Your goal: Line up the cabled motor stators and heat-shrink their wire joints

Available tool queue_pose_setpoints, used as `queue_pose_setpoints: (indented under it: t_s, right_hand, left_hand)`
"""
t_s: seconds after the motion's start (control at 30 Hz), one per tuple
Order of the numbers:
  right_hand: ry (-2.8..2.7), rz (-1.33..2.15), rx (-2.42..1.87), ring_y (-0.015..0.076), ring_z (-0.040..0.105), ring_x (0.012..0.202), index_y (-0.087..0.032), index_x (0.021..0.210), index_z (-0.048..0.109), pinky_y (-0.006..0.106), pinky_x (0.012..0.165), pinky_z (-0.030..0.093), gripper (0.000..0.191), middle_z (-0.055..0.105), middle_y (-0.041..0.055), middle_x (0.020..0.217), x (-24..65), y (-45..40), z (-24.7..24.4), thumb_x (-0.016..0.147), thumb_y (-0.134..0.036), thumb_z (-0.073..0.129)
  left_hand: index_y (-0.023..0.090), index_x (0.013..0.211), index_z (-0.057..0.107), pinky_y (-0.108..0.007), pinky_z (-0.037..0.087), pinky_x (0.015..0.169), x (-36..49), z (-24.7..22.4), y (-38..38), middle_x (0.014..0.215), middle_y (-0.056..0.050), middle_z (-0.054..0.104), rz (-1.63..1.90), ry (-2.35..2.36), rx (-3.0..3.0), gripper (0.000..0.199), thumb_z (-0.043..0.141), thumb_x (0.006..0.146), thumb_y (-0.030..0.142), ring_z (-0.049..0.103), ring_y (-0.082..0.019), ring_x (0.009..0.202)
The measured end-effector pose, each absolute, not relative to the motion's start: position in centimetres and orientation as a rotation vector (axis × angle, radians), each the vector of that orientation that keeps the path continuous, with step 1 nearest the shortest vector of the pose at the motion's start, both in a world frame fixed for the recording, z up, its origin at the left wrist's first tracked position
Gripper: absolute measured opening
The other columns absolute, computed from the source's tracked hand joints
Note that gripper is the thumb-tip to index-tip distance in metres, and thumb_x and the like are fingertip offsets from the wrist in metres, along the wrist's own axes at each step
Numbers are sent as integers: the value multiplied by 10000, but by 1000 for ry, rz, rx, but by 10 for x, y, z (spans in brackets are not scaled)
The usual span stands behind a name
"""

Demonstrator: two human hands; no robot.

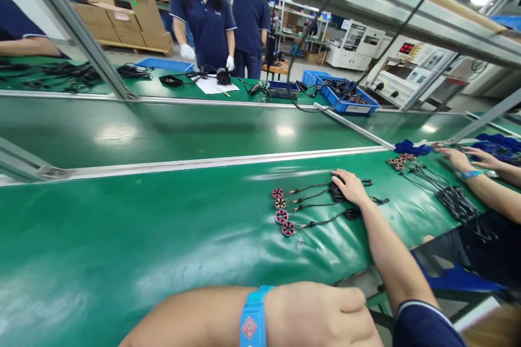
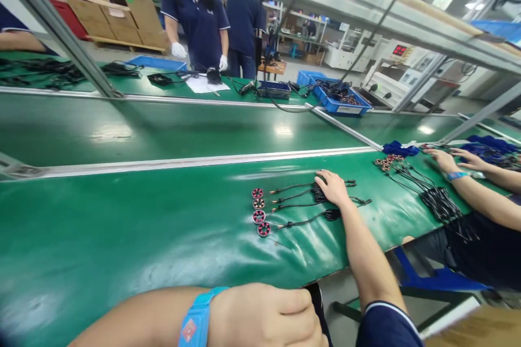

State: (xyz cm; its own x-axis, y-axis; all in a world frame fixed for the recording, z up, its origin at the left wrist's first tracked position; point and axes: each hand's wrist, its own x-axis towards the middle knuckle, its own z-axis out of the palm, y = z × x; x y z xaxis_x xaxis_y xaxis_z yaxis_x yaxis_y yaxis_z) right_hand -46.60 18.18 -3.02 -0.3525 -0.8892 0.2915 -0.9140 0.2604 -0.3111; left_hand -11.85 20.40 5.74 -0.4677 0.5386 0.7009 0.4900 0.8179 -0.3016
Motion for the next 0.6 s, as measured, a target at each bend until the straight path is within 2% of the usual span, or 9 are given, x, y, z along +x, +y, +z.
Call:
queue_pose_setpoints:
  t_s: [0.1,0.17,0.27,0.37,0.4,0.53,0.6]
  right_hand:
    - [-2493,632,1725,267,633,1175,-210,1132,710,456,1066,481,361,699,104,1215,-476,187,-52,983,-446,481]
    - [-2489,620,1760,249,614,1205,-223,1124,708,431,1089,466,350,691,81,1237,-481,188,-56,990,-445,474]
    - [-2479,617,1793,255,606,1208,-228,1113,710,439,1098,455,351,685,74,1247,-484,187,-56,994,-453,468]
    - [-2476,635,1788,277,611,1183,-226,1095,715,459,1080,459,354,688,79,1236,-484,187,-57,990,-461,471]
    - [-2478,642,1785,282,612,1175,-226,1088,717,461,1072,461,352,690,80,1231,-483,187,-57,987,-461,475]
    - [-2504,675,1760,291,610,1158,-227,1082,720,465,1057,459,347,694,80,1215,-481,187,-58,982,-460,484]
    - [-2520,692,1744,291,607,1155,-224,1078,722,462,1063,451,345,695,75,1213,-480,186,-58,980,-460,490]
  left_hand:
    - [169,878,747,-274,532,713,-118,60,195,779,-25,641,5,-2206,-652,173,598,954,216,583,-126,703]
    - [154,860,715,-304,524,738,-112,56,172,788,-29,662,-11,-2276,-486,151,601,947,200,593,-141,712]
    - [207,933,697,-368,498,860,-86,37,121,883,-35,717,61,-2496,93,201,514,1003,251,636,-180,816]
    - [195,1130,670,-506,437,1001,-43,5,74,1143,-118,705,64,-2659,891,306,468,987,375,621,-319,1100]
    - [191,1141,661,-530,420,1022,-29,-5,64,1159,-126,699,-2,-2665,1072,340,453,970,398,614,-341,1115]
    - [177,1143,617,-483,461,964,6,-29,50,1197,-157,646,-276,-2712,1288,448,443,919,524,600,-356,1123]
    - [196,1062,594,-428,469,905,3,-30,56,1082,-120,661,-344,-2736,1278,402,443,921,542,622,-318,1041]
